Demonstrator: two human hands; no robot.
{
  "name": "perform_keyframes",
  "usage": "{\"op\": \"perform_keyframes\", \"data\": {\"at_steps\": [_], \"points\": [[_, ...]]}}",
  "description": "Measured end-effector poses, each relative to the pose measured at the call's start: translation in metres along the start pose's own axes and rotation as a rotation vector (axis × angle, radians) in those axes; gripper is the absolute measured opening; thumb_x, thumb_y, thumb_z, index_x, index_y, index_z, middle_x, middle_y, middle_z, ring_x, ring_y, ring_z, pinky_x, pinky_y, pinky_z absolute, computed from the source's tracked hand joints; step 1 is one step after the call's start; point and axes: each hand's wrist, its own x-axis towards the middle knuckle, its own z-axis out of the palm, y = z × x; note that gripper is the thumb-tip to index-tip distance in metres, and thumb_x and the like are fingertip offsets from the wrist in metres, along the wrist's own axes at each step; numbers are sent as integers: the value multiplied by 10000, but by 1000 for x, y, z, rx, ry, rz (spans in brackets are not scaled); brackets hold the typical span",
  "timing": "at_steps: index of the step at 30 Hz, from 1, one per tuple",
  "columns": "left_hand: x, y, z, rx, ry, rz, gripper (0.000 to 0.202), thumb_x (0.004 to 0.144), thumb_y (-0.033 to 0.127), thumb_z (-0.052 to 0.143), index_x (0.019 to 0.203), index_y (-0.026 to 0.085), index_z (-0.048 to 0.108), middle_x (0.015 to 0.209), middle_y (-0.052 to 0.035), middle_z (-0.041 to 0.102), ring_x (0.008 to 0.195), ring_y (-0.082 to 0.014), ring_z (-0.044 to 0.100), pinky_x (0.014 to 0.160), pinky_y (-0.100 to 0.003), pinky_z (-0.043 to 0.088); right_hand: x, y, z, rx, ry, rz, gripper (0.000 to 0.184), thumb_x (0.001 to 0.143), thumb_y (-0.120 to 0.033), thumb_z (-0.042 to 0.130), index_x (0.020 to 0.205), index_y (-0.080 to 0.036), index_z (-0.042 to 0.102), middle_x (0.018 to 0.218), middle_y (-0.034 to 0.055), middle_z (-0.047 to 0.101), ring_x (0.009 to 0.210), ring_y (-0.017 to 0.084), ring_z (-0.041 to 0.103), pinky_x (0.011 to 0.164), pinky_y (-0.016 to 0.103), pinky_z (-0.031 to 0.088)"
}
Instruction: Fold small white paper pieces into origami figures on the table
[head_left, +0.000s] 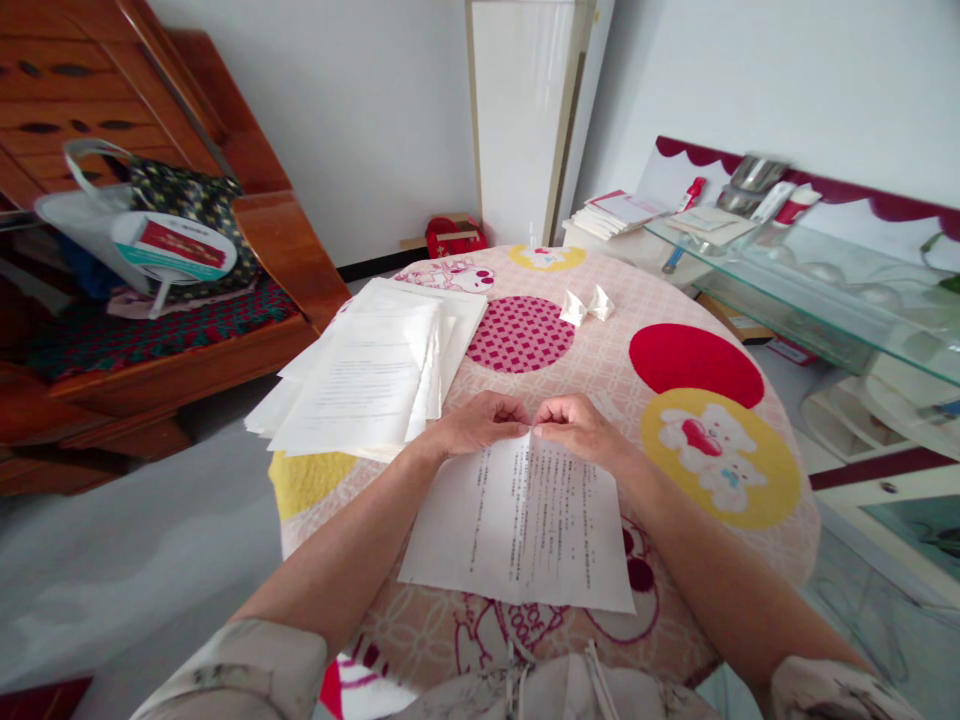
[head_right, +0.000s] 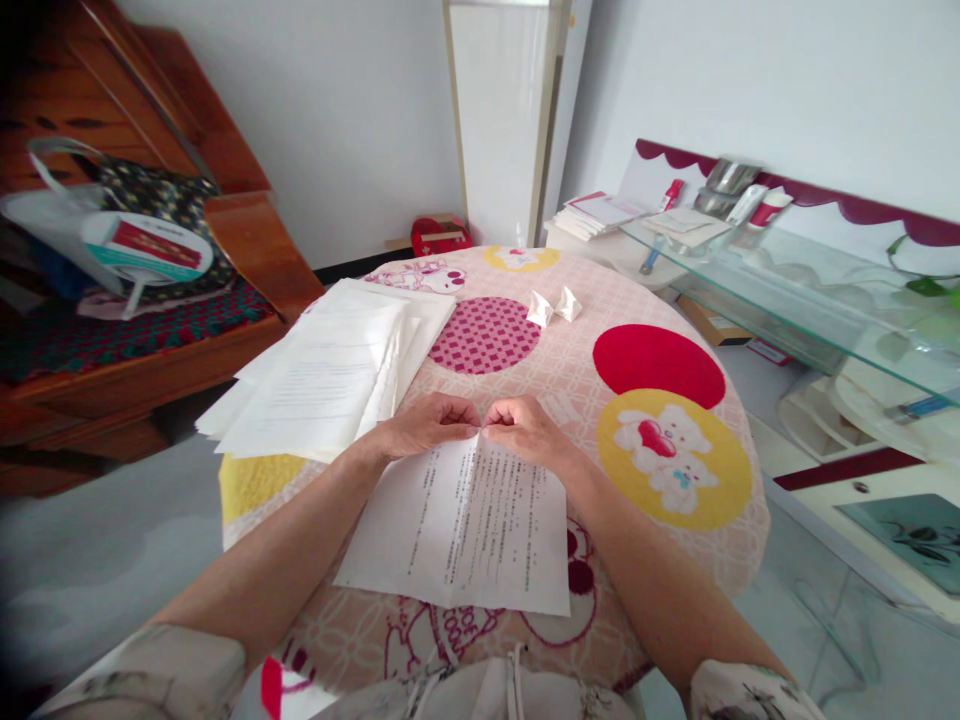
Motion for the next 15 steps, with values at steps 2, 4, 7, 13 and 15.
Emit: {"op": "perform_keyframes", "data": {"at_steps": [2, 4, 7, 13, 15], "points": [[0, 0, 1, -7, 11, -4, 175, 841, 310, 660, 812, 138, 664, 683, 38, 557, 635, -94, 451, 591, -243, 331, 1, -1, 0, -8, -2, 2, 105, 756, -277, 622, 708, -183, 623, 592, -46, 502, 543, 99, 444, 484, 239, 285], [1, 0, 3, -12, 22, -5, 159, 839, 291, 656, 805, 136, 666, 684, 38, 555, 642, -96, 457, 591, -244, 330, 1, -1, 0, -13, -1, -1, 109, 749, -277, 621, 692, -185, 613, 584, -45, 493, 542, 100, 439, 484, 240, 276], [1, 2, 4, -20, 27, -7, 147, 835, 271, 654, 766, 141, 653, 665, 41, 536, 636, -98, 452, 583, -247, 322, 2, -2, 1, -11, -1, -13, 113, 737, -271, 622, 666, -187, 597, 580, -42, 490, 542, 101, 430, 487, 242, 272], [1, 2, 7, -59, 62, -44, 132, 804, 243, 646, 723, 140, 628, 634, 44, 516, 616, -96, 439, 571, -247, 307, 1, -6, 2, 9, -6, -10, 128, 731, -266, 620, 640, -191, 568, 579, -40, 485, 540, 99, 419, 489, 245, 270], [1, 0, 7, -80, 67, -54, 144, 792, 260, 662, 719, 142, 625, 634, 43, 520, 614, -97, 446, 569, -244, 307, 1, -5, 2, 18, -8, -14, 128, 732, -275, 616, 646, -189, 574, 584, -38, 494, 542, 100, 426, 493, 246, 272]]}}
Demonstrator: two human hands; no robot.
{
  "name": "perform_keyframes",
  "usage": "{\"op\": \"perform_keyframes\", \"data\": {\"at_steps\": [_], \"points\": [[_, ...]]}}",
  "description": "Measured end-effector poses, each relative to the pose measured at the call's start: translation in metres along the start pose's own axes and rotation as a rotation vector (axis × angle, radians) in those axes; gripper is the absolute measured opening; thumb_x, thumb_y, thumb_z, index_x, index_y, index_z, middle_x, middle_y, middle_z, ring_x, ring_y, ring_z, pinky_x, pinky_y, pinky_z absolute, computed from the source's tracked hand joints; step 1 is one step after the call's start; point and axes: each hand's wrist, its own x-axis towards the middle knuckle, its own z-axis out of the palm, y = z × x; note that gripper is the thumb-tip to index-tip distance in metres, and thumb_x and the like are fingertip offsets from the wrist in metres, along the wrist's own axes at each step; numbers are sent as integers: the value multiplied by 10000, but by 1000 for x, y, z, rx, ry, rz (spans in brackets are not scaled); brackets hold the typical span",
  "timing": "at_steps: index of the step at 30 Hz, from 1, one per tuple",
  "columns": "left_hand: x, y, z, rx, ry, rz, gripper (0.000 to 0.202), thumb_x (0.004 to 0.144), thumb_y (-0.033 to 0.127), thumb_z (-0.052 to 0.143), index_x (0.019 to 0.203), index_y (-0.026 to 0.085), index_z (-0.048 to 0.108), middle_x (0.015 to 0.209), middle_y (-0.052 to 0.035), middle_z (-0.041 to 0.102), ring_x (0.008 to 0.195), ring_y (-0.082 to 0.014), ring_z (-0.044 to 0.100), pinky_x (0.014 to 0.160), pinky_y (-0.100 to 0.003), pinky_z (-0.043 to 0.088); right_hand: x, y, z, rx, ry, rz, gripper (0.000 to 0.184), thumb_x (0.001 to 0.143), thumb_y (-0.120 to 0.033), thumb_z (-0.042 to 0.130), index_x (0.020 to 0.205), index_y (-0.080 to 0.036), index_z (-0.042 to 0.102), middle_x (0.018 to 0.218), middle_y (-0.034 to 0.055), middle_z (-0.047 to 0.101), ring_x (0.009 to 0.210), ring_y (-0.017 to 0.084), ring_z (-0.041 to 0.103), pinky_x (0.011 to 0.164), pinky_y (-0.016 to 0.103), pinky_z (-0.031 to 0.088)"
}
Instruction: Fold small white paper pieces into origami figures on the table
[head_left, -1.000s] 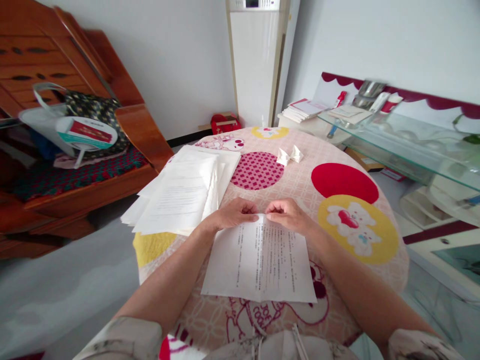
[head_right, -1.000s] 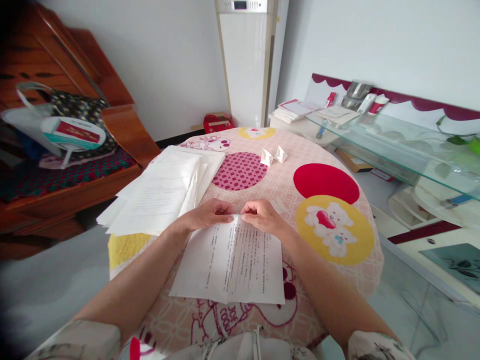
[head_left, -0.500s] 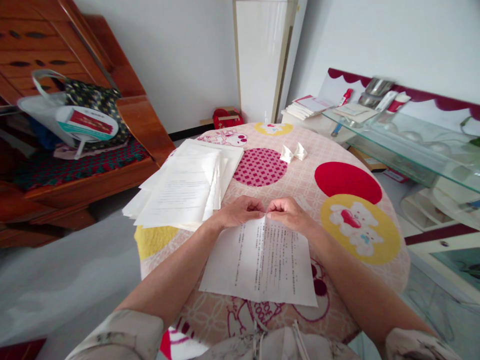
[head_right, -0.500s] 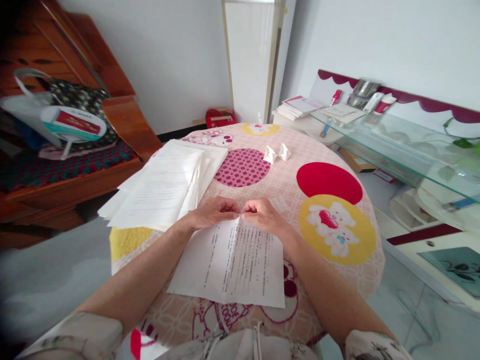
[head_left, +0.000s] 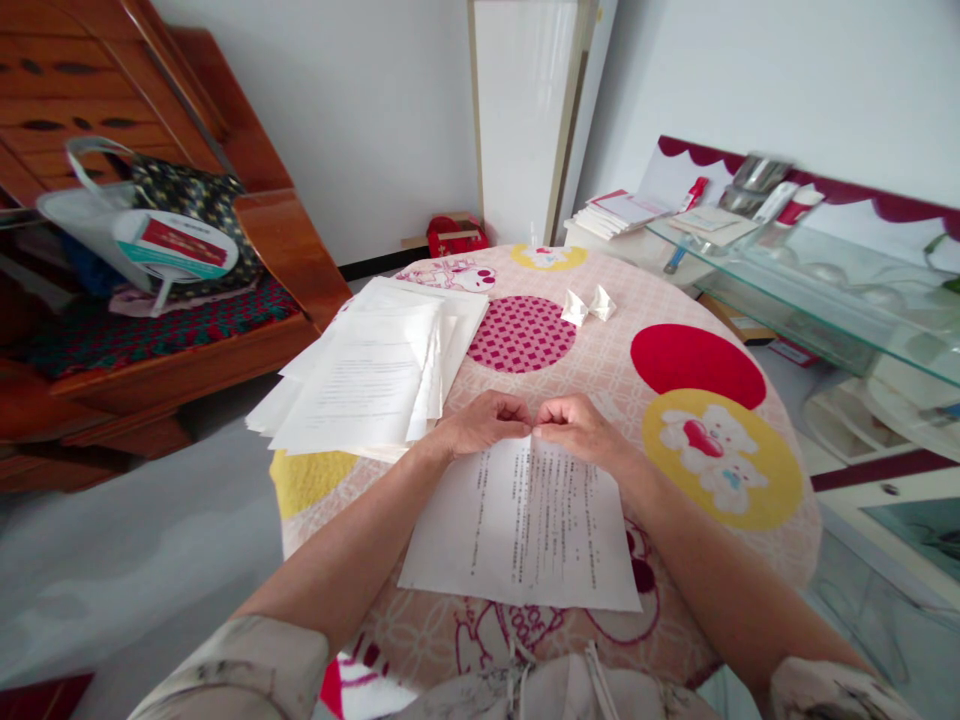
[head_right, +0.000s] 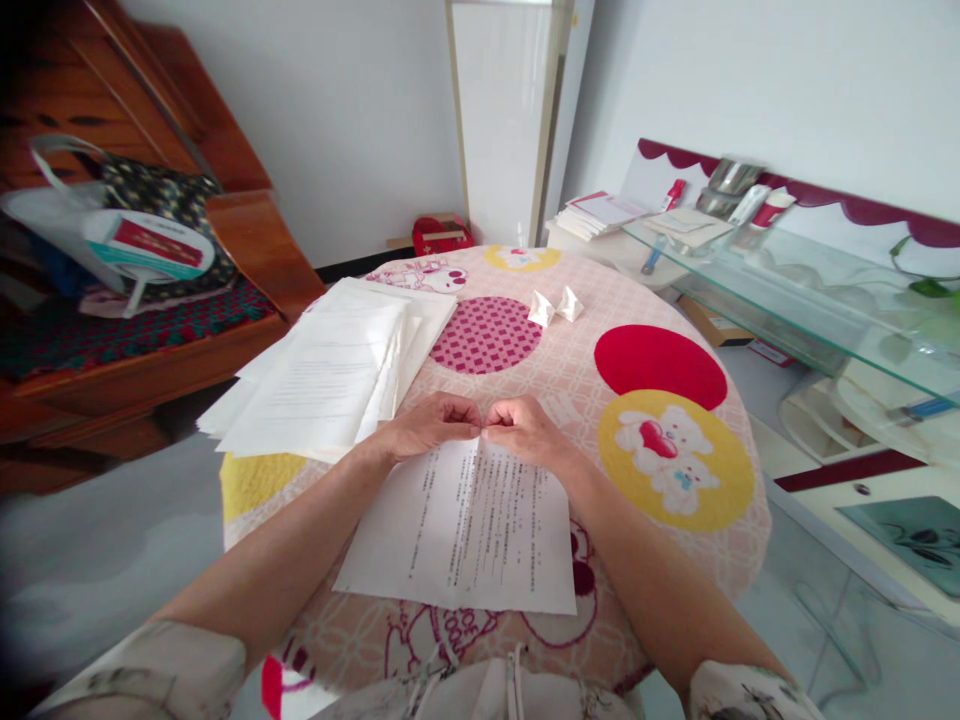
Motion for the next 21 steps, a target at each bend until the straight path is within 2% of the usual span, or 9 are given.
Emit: {"op": "perform_keyframes", "data": {"at_steps": [5, 9, 13, 15, 17, 19, 21], "points": [[1, -4, 0, -59, 8, 1, 184, 783, 320, 682, 752, 144, 641, 657, 40, 539, 608, -88, 454, 567, -232, 312, 0, 4, 0, -6, 32, -30, 135, 747, -288, 618, 663, -183, 605, 589, -37, 505, 553, 104, 437, 506, 250, 288], [1, -4, -2, -51, -19, 26, 220, 802, 358, 698, 794, 142, 657, 676, 34, 562, 618, -86, 472, 572, -223, 319, 0, 8, -5, -17, 50, -39, 133, 777, -300, 640, 731, -177, 664, 642, -20, 575, 599, 119, 503, 539, 250, 345], [-1, -4, -7, -68, -76, 62, 235, 803, 356, 720, 877, 137, 676, 717, 18, 613, 652, -94, 523, 594, -219, 381, -3, 15, -24, 25, -77, 29, 192, 755, -344, 721, 840, -174, 691, 710, -6, 650, 612, 127, 565, 545, 242, 387], [-1, -6, -9, -52, -32, 96, 224, 813, 346, 713, 879, 135, 677, 723, 10, 622, 652, -97, 535, 587, -218, 396, -6, 19, -39, 18, -136, 76, 224, 717, -352, 765, 828, -171, 692, 707, -6, 663, 611, 133, 583, 543, 239, 398], [-1, -7, -10, -5, 45, 144, 205, 838, 325, 693, 899, 129, 688, 732, -1, 632, 656, -99, 547, 585, -219, 412, -9, 23, -55, -30, -151, 74, 249, 660, -363, 810, 717, -166, 667, 647, -19, 631, 578, 123, 553, 524, 233, 366], [0, -7, -9, 83, 149, 195, 188, 864, 277, 661, 960, 122, 707, 732, -5, 639, 658, -103, 561, 605, -229, 443, -12, 27, -68, -16, -88, 76, 268, 659, -389, 808, 689, -166, 662, 639, -18, 629, 573, 124, 546, 532, 240, 370], [3, -8, -7, 231, 273, 221, 212, 873, 210, 633, 1047, 127, 722, 779, -18, 677, 704, -122, 606, 683, -261, 505, -13, 31, -75, 46, 53, 79, 286, 649, -409, 808, 695, -167, 662, 630, -15, 629, 566, 130, 548, 536, 249, 376]]}}
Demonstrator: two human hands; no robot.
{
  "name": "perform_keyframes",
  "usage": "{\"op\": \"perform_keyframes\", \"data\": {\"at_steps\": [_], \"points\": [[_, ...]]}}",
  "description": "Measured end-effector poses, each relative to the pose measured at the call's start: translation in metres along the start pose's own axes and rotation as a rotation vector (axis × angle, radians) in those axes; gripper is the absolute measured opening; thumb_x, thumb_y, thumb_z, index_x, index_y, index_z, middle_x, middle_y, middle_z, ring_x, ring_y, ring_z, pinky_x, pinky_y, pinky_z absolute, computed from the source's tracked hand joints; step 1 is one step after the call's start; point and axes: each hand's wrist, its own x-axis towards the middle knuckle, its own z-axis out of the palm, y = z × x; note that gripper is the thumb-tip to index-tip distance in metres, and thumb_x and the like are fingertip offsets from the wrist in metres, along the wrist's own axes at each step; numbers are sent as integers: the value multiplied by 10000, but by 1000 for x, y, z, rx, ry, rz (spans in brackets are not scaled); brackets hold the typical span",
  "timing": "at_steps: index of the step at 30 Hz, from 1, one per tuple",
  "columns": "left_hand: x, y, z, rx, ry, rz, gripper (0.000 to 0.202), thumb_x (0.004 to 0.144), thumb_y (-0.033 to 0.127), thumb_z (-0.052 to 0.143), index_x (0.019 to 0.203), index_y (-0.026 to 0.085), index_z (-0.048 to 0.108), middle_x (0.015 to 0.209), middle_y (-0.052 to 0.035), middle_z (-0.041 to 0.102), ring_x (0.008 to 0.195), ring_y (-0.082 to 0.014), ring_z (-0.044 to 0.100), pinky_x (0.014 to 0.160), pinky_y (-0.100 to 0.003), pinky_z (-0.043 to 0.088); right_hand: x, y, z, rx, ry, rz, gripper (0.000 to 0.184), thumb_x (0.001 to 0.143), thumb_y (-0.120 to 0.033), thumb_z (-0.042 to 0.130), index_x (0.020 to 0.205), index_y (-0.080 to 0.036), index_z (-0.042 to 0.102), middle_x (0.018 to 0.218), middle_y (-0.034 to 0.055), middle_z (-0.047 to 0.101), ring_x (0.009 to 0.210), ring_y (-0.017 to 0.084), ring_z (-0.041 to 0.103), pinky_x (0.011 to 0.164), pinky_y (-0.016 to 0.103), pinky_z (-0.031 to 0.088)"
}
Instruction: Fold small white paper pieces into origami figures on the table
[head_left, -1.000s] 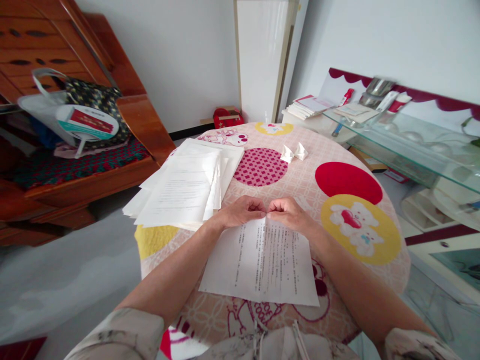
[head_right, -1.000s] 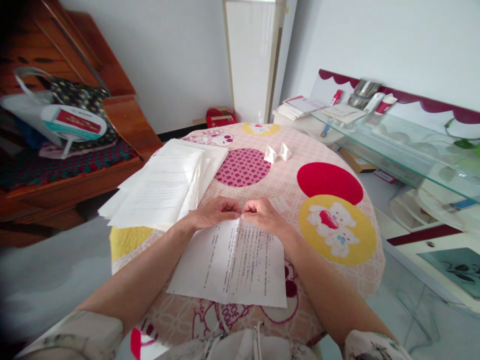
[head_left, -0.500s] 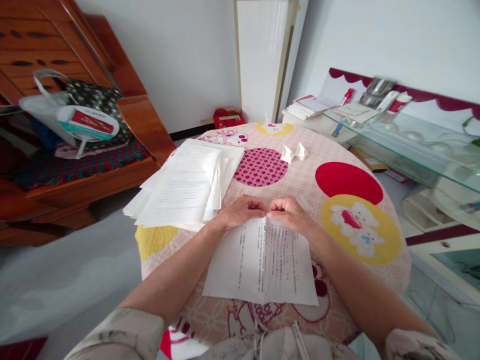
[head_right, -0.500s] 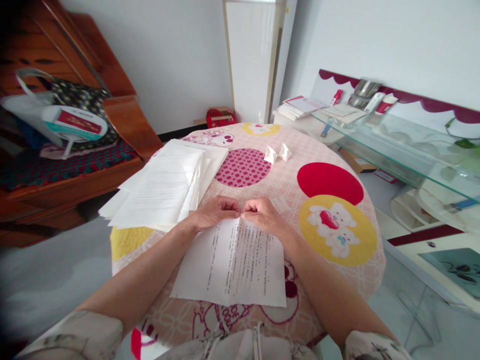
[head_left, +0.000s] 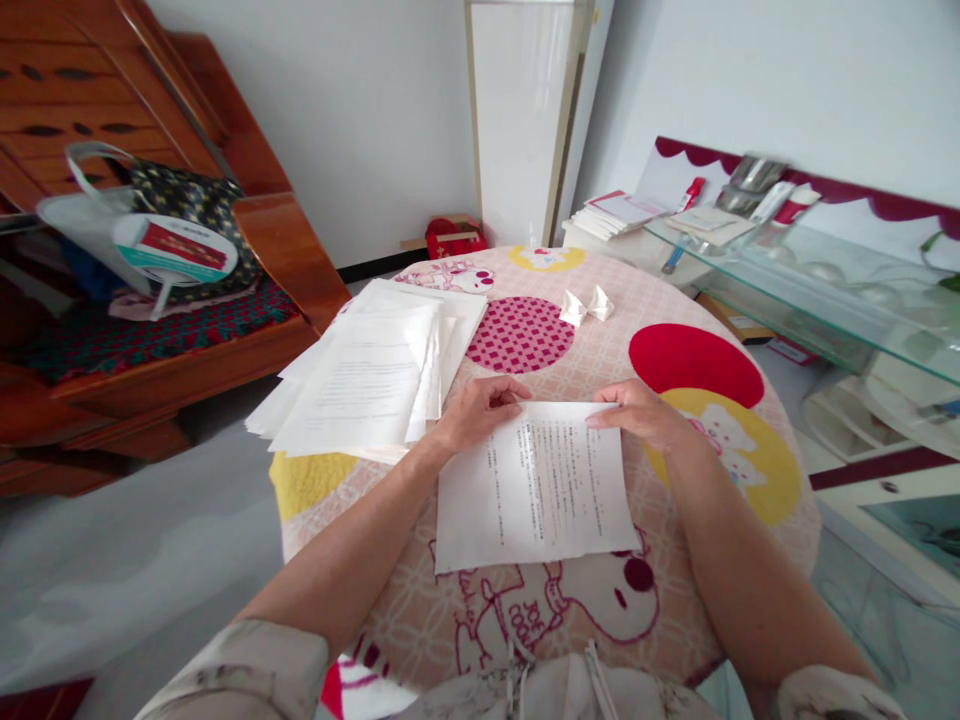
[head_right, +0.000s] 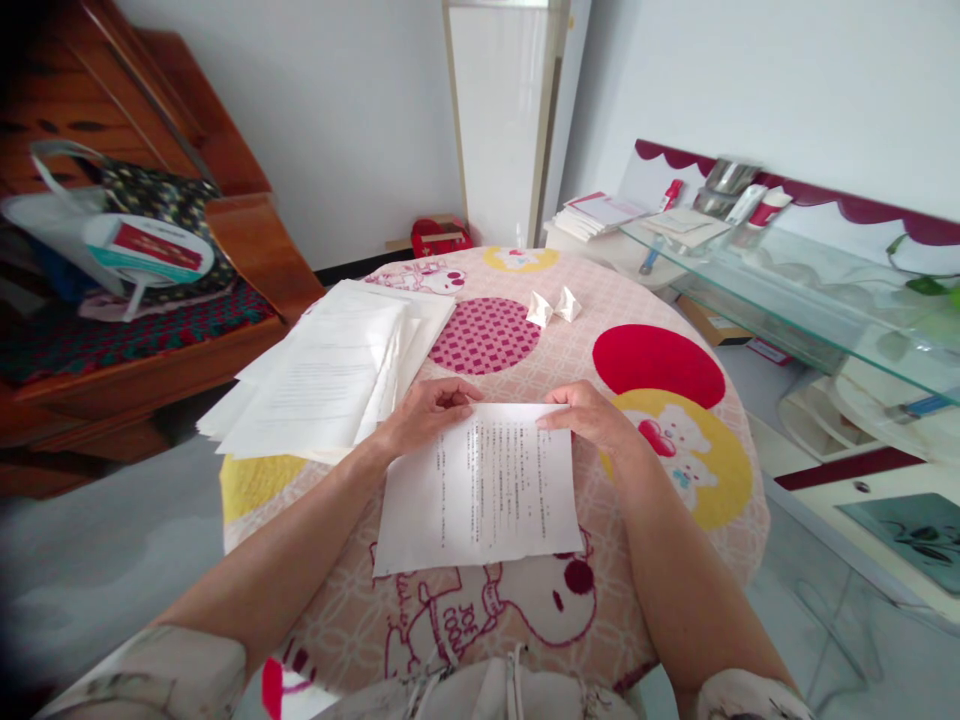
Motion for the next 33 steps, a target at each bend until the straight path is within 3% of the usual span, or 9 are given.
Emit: {"op": "perform_keyframes", "data": {"at_steps": [3, 6, 8, 13, 18, 33], "points": [[0, -1, 9, 305, 126, 45, 301, 866, 150, 633, 1154, 159, 718, 1056, -74, 753, 980, -202, 690, 954, -377, 556, 4, 5, -2, 86, 214, 9, 297, 605, -405, 808, 695, -168, 654, 614, -2, 626, 555, 149, 561, 524, 265, 381], [-4, -3, 23, 522, 164, 87, 386, 901, 166, 624, 1284, 195, 665, 1312, -98, 704, 1245, -254, 633, 1134, -447, 491, 10, 11, 0, 79, 340, 35, 291, 578, -394, 782, 713, -160, 674, 641, 28, 652, 563, 175, 583, 515, 282, 390], [-8, -4, 32, 590, 134, 83, 419, 964, 215, 563, 1381, 205, 600, 1391, -100, 668, 1312, -253, 603, 1167, -441, 471, 14, 15, 0, 45, 404, 29, 285, 581, -402, 756, 708, -160, 676, 641, 31, 646, 566, 178, 575, 513, 286, 384], [-16, -10, 51, 773, -13, 84, 596, 1053, 403, 440, 1537, 56, 424, 1603, -220, 453, 1522, -322, 395, 1274, -467, 324, 22, 25, -8, -196, 535, -30, 283, 671, -444, 662, 571, -206, 545, 533, -22, 472, 546, 145, 452, 499, 275, 279], [-20, -18, 59, 880, -37, 89, 672, 1071, 491, 369, 1595, 71, 334, 1678, -216, 322, 1580, -328, 275, 1298, -503, 237, 27, 30, -11, -444, 612, -69, 404, 756, -425, 578, 478, -235, 355, 502, -27, 309, 539, 129, 335, 521, 304, 200], [-19, -20, 60, 928, -72, 75, 695, 1079, 503, 350, 1598, 42, 325, 1688, -228, 282, 1592, -325, 237, 1302, -493, 216, 28, 36, -11, -415, 598, -68, 424, 735, -414, 579, 464, -242, 303, 525, -18, 262, 525, 126, 309, 521, 313, 179]]}}
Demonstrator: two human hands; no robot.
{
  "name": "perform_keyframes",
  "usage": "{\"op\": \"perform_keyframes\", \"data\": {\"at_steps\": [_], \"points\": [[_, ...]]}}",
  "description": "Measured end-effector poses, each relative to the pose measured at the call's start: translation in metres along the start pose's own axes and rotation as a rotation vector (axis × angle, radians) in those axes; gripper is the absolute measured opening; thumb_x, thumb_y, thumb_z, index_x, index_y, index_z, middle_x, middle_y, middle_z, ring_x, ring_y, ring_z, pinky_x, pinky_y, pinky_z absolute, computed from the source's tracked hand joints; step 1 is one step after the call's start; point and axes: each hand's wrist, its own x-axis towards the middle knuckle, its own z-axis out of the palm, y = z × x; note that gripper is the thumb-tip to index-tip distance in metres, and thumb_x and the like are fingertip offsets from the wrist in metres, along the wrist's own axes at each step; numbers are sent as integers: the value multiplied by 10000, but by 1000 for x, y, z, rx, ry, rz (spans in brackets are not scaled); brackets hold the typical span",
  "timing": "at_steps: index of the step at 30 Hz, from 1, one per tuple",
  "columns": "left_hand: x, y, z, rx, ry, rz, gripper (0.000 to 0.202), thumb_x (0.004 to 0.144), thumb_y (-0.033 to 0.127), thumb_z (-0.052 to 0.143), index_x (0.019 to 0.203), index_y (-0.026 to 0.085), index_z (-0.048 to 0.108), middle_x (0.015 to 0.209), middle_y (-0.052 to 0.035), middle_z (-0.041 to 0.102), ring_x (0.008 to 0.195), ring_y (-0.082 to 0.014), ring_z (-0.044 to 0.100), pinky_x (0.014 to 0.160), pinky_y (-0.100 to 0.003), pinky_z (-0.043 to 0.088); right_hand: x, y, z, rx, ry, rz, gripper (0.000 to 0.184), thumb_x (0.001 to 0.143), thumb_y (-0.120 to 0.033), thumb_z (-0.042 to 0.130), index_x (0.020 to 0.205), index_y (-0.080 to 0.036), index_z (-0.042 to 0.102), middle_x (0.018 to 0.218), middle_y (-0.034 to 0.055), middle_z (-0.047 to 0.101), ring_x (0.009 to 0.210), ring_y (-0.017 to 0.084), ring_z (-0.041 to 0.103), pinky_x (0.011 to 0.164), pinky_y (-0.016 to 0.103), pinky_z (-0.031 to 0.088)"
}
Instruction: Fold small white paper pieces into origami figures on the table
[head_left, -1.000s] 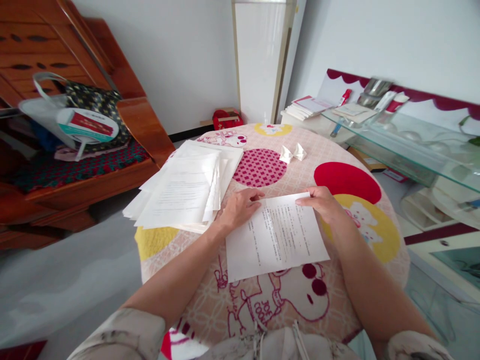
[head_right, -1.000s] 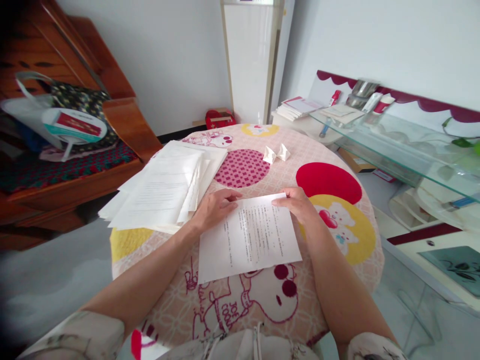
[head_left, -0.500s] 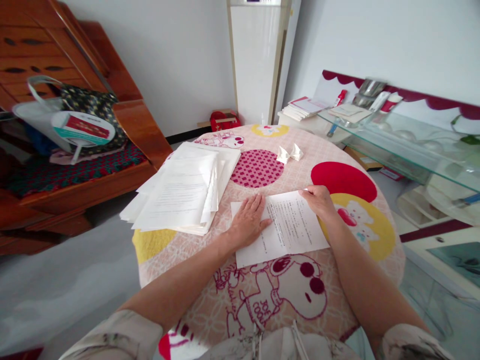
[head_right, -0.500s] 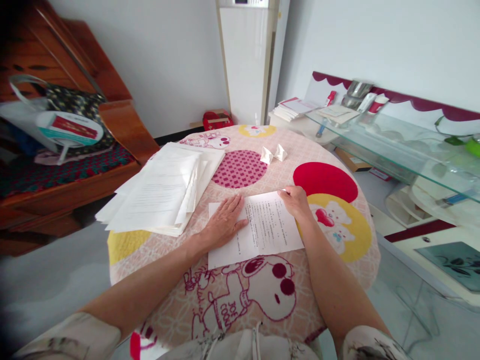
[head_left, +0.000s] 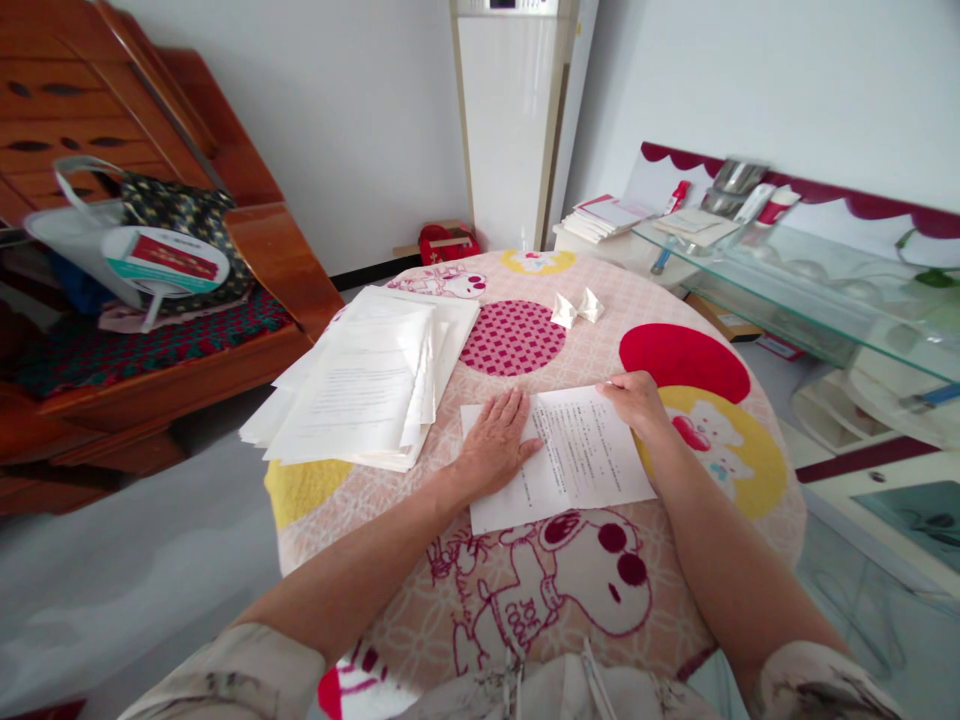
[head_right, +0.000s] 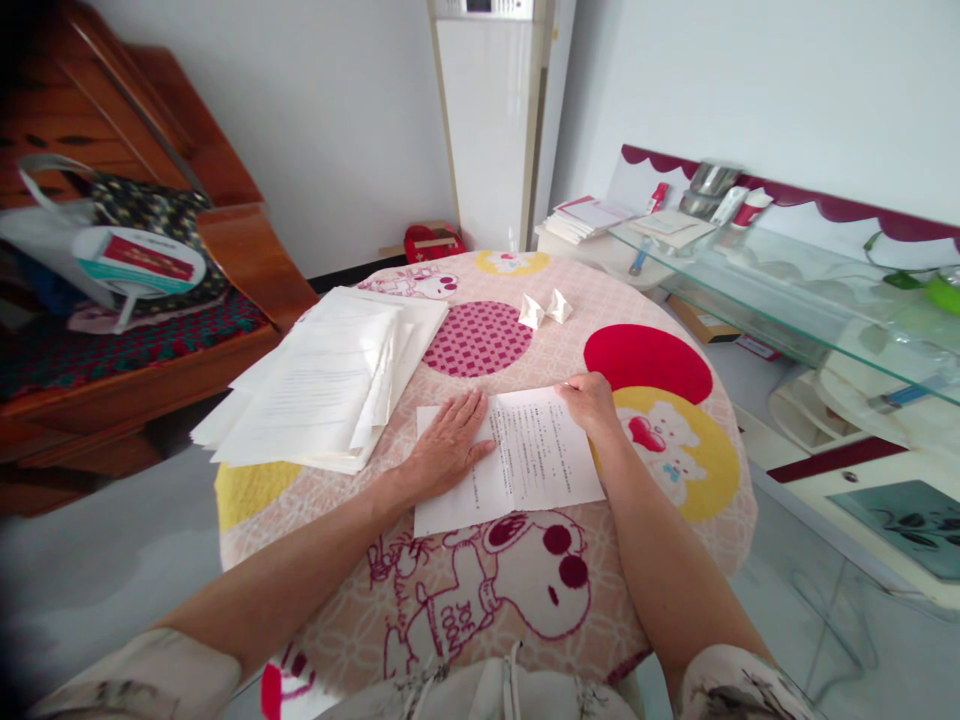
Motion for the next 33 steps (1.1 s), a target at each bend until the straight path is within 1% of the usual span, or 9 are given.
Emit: {"op": "perform_keyframes", "data": {"at_steps": [5, 8, 10, 12, 14, 17, 20, 29, 33], "points": [[0, 3, -4, 26, -38, -16, 707, 1081, 507, 340, 1600, 27, 313, 1698, -228, 252, 1596, -320, 227, 1308, -488, 207, -1, -5, -2, -50, 5, 58, 419, 730, -329, 597, 440, -236, 309, 495, -27, 266, 528, 126, 337, 521, 301, 207], [1, 3, -5, 34, -44, -21, 707, 1082, 506, 335, 1598, 23, 315, 1699, -228, 248, 1598, -320, 222, 1307, -489, 209, -5, -9, -7, -31, -9, 105, 427, 750, -335, 629, 443, -226, 353, 480, -31, 311, 516, 121, 365, 511, 289, 228], [1, 3, -5, 34, -36, -17, 704, 1083, 506, 324, 1598, 24, 317, 1699, -225, 253, 1598, -319, 220, 1305, -493, 211, -8, -10, -14, 67, -97, 159, 357, 762, -363, 658, 495, -204, 483, 487, -22, 425, 511, 128, 431, 495, 271, 271], [0, 2, -3, 32, -25, -13, 701, 1084, 508, 314, 1602, 34, 311, 1699, -219, 260, 1599, -314, 220, 1305, -489, 211, -12, -10, -22, 221, -265, 206, 230, 752, -375, 697, 656, -170, 662, 567, 8, 596, 531, 150, 536, 491, 256, 352], [0, 1, -2, 29, -13, -8, 703, 1083, 513, 311, 1610, 49, 296, 1701, -213, 261, 1600, -309, 221, 1303, -488, 211, -14, -9, -30, 307, -399, 230, 197, 716, -337, 739, 781, -152, 740, 648, 39, 697, 540, 164, 602, 483, 249, 408], [-1, 0, 0, 26, 7, 2, 708, 1080, 523, 306, 1617, 62, 283, 1703, -211, 262, 1598, -310, 226, 1299, -492, 214, -14, -7, -38, 273, -428, 253, 124, 683, -265, 769, 682, -151, 720, 584, 39, 688, 473, 140, 580, 429, 227, 396], [-1, -1, 1, 28, 17, 8, 708, 1081, 528, 294, 1609, 57, 297, 1698, -214, 272, 1592, -313, 246, 1296, -493, 222, -13, -7, -40, 244, -419, 290, 167, 702, -248, 783, 607, -156, 682, 512, 26, 651, 426, 121, 549, 404, 216, 396], [-2, -2, 2, 26, 30, 9, 706, 1080, 527, 308, 1601, 51, 311, 1699, -218, 268, 1593, -316, 242, 1296, -492, 228, -14, -9, -41, 264, -407, 359, 145, 722, -206, 770, 622, -162, 674, 541, 39, 677, 453, 142, 592, 433, 233, 431], [-2, -3, 3, 22, 27, 12, 712, 1077, 529, 310, 1605, 51, 304, 1696, -221, 273, 1592, -315, 244, 1296, -502, 231, -14, -10, -47, 279, -454, 319, 120, 701, -242, 772, 659, -160, 696, 587, 43, 704, 479, 142, 606, 449, 229, 436]]}}
